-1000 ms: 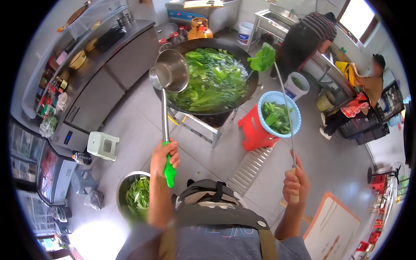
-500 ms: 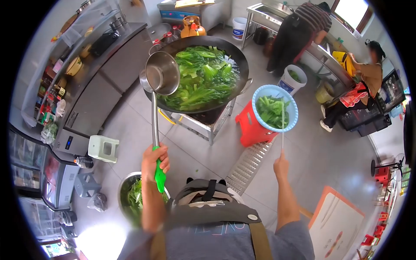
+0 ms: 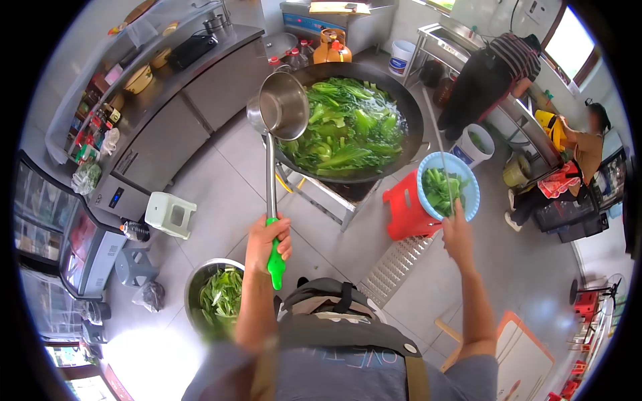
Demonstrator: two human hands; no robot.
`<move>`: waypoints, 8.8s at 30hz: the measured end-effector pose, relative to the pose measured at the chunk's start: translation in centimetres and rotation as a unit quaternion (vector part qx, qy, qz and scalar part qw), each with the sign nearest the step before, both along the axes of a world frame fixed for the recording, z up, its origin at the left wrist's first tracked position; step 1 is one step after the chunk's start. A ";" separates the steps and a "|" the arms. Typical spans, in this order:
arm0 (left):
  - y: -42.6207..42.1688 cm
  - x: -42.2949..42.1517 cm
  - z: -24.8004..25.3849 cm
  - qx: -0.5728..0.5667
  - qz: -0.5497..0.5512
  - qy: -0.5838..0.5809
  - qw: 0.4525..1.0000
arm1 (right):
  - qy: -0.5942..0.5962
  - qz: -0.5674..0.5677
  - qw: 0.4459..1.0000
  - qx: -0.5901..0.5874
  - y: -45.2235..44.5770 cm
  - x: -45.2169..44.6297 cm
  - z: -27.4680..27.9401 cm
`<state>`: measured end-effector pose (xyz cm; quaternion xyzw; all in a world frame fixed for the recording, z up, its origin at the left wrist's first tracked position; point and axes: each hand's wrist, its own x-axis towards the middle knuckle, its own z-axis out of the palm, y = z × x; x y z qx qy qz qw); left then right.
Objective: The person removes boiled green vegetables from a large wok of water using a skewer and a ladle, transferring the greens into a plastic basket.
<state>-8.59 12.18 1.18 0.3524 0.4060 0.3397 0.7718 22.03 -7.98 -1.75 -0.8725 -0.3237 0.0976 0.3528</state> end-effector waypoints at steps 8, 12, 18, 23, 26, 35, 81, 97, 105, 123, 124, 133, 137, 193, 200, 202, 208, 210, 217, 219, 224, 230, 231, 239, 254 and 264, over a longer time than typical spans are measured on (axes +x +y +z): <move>3.8 -4.8 -0.9 -0.034 -0.015 -0.075 0.996 | 0.278 0.021 0.948 -0.151 11.0 -0.4 1.6; 6.0 -6.5 -1.9 -0.065 -0.006 -0.101 0.993 | 0.402 0.040 0.906 -0.125 16.4 -3.3 -0.2; 8.3 -7.5 -1.5 -0.074 -0.021 -0.087 0.993 | 0.502 0.056 0.857 -0.102 21.1 -7.1 0.3; 11.3 -5.6 0.3 0.036 -0.093 0.071 0.993 | 0.587 0.045 0.807 -0.044 19.7 -8.3 -0.6; 15.1 -3.6 0.2 0.209 -0.153 0.222 0.940 | 0.655 -0.002 0.755 -0.032 18.0 -7.2 -0.3; 22.0 4.9 -3.3 0.340 -0.208 0.425 0.813 | 0.622 -0.113 0.772 -0.069 16.7 -8.7 2.1; 12.1 12.1 -4.0 0.280 -0.349 0.487 0.750 | 0.972 0.013 0.058 0.229 19.1 -5.7 -3.8; 9.2 5.6 3.4 0.374 -0.343 0.407 0.759 | 0.912 0.076 0.081 0.396 13.8 -14.4 7.1; 9.2 3.9 5.0 0.399 -0.315 0.315 0.802 | 0.892 0.179 0.068 0.410 13.2 -15.8 8.4; 3.6 3.3 7.8 0.229 -0.213 0.250 0.916 | 0.905 0.199 0.075 0.369 9.6 -10.3 7.5; 3.4 3.3 7.9 0.228 -0.200 0.246 0.921 | 0.901 0.208 0.078 0.373 9.3 -10.2 7.6; 1.0 3.0 8.2 0.194 -0.106 0.208 0.953 | 0.904 0.235 0.105 0.341 6.6 -7.9 9.2; -0.5 3.1 7.5 0.168 -0.085 0.201 0.961 | 0.905 0.242 0.110 0.333 5.7 -7.4 8.9; -5.3 9.0 3.1 0.116 -0.059 0.220 0.967 | -0.101 -0.110 0.969 -0.195 -20.1 11.0 -20.0; -5.4 8.9 3.2 0.121 -0.059 0.203 0.970 | -0.186 -0.081 0.968 -0.149 -21.0 12.4 -12.9; -5.6 8.9 3.2 0.113 -0.057 0.192 0.973 | -0.050 -0.096 0.992 -0.071 -20.0 12.5 -10.7; -7.1 8.5 4.6 0.113 -0.043 0.182 0.976 | 0.654 -0.096 0.683 0.311 -17.3 13.2 -5.2; -7.2 8.0 5.3 0.120 -0.028 0.180 0.976 | 0.665 -0.072 0.668 0.327 -16.5 12.5 -4.8; -1.6 5.3 2.7 0.130 -0.083 0.241 0.958 | 0.447 -0.003 0.851 0.274 -9.1 6.9 6.3; 0.1 5.2 2.9 0.144 -0.092 0.274 0.946 | 0.359 0.031 0.920 0.153 -6.9 8.0 5.6; 5.4 5.0 1.4 0.183 -0.109 0.336 0.917 | 0.127 0.131 0.983 -0.006 1.5 10.5 4.8; 9.7 5.6 1.2 0.208 -0.139 0.442 0.861 | -0.194 0.163 0.955 -0.155 11.0 12.7 1.5; 10.3 5.6 1.0 0.211 -0.153 0.460 0.849 | -0.213 0.162 0.948 -0.170 12.1 12.7 1.3; 13.3 5.8 -1.6 0.113 -0.267 0.300 0.909 | -0.366 0.510 0.679 -0.381 13.9 8.5 -0.1; 11.4 6.5 -1.3 -0.100 -0.246 0.107 0.958 | 0.591 0.085 0.790 -0.139 14.0 -4.7 2.9; 8.2 5.5 -0.1 0.063 -0.361 0.252 0.896 | 0.809 0.077 0.583 -0.005 12.7 -6.2 3.4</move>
